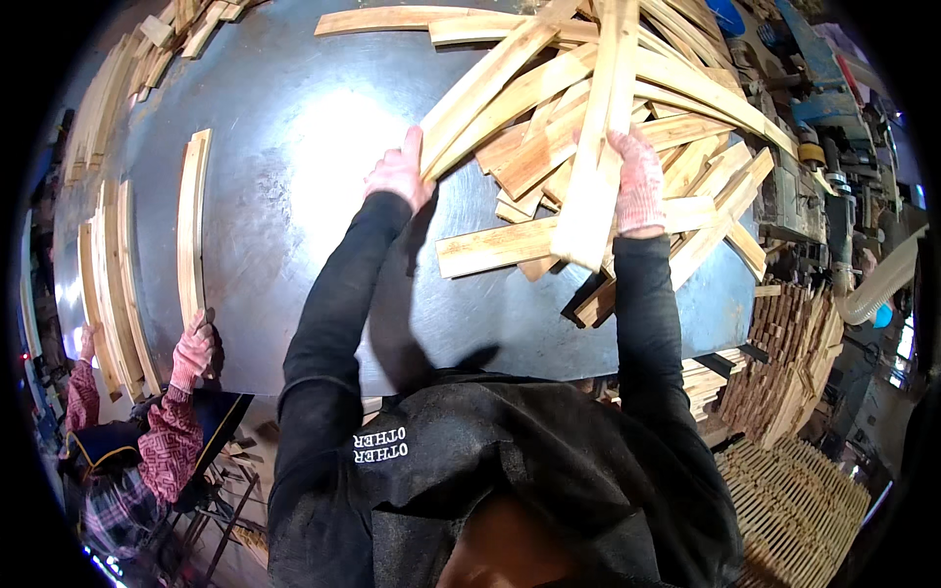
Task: The person sorts wooden planks on a metal table, picking them up from a pile and arranging them into neat stacks. The person wears pink gloves and handles the planks one by one or in small groups, organizing them by size and orientation.
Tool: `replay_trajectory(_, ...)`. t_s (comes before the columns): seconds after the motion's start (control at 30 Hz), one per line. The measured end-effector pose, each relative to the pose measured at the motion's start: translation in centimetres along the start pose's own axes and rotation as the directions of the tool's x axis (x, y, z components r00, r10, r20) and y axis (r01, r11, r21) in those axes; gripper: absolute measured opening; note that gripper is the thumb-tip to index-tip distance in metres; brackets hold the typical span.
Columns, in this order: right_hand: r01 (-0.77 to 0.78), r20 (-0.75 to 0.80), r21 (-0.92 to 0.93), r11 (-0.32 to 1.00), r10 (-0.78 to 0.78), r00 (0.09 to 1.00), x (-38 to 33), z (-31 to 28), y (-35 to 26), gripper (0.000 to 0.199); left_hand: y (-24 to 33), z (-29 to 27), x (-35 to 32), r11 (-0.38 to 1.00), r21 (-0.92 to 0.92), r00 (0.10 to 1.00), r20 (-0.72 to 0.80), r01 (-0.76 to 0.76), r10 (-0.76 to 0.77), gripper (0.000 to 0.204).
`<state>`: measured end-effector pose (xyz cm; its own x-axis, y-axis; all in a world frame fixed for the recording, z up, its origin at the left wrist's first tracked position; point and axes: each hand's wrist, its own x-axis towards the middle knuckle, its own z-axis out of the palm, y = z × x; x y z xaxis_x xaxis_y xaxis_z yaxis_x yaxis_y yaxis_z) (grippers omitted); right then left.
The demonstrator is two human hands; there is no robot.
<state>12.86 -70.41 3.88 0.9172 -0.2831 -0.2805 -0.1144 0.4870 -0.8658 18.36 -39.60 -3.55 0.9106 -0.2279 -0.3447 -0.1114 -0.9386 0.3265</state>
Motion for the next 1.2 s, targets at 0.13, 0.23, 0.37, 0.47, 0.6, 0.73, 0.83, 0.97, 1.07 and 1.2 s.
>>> replay_trajectory(0.13, 0.149, -0.016, -0.335, 0.93, -0.164, 0.986, -3.2, 0.8, 5.1, 0.04, -6.5, 1.4, -8.7, 0.476, -0.868, 0.904, 0.308, 0.139, 0.298, 0.068)
replay_trajectory(0.23, 0.198, 0.165, -0.745, 0.637, -0.111, 0.98, -7.6, 5.2, 12.8, 0.05, -7.6, 4.9, -15.6, 0.015, -0.955, 0.923, 0.289, 0.295, 0.255, 0.055)
replay_trajectory(0.37, 0.577, 0.604, -0.797, 0.179, 0.239, 0.76, -16.4, 11.2, 16.5, 0.068, -6.5, 10.4, -17.2, -0.045, -0.982, 0.966, 0.173, 0.185, 0.194, 0.05)
replay_trajectory(0.47, 0.585, 0.656, -0.748, 0.313, 0.221, 0.722, -15.5, 6.7, 10.3, 0.071, -7.0, 11.2, -18.4, -0.291, -0.919, 0.934, 0.171, 0.266, 0.313, 0.05)
replay_trajectory(0.6, 0.677, 0.64, -0.504, -0.536, 0.295, 0.709, -9.7, -5.1, 3.5, 0.074, -6.1, 6.6, -22.6, -0.472, -0.793, 0.921, 0.296, 0.385, 0.255, 0.053)
replay_trajectory(0.73, 0.737, 0.719, -0.51, -0.443, 0.25, 0.648, -7.6, -4.6, 2.4, 0.046, -16.1, 10.4, -26.6, 0.091, -0.988, 0.97, 0.1, 0.122, -0.221, 0.042)
replay_trajectory(0.83, 0.618, 0.503, -0.736, -0.277, 0.387, 0.773, -7.6, 2.5, 0.2, 0.031, -17.5, 8.7, -27.5, 0.67, -0.641, 0.901, 0.083, 0.375, -0.425, 0.049)
replay_trajectory(0.97, 0.481, 0.464, -0.876, -0.042, 0.202, 0.862, -6.4, 12.4, 3.8, 0.036, -14.9, 8.1, -28.0, 0.765, -0.339, 0.816, 0.01, 0.547, -0.578, 0.076)
replay_trajectory(1.07, 0.681, 0.661, -0.729, -0.075, 0.185, 0.728, -6.2, 16.8, 13.8, 0.037, -11.7, 8.2, -28.1, 0.795, -0.392, 0.823, -0.145, 0.463, -0.55, 0.102)
replay_trajectory(1.2, 0.532, 0.511, -0.826, 0.184, 0.642, 0.572, -10.9, 23.0, 16.7, 0.058, -6.7, 4.2, -26.6, 0.725, -0.163, 0.734, -0.005, 0.67, -0.679, 0.119)
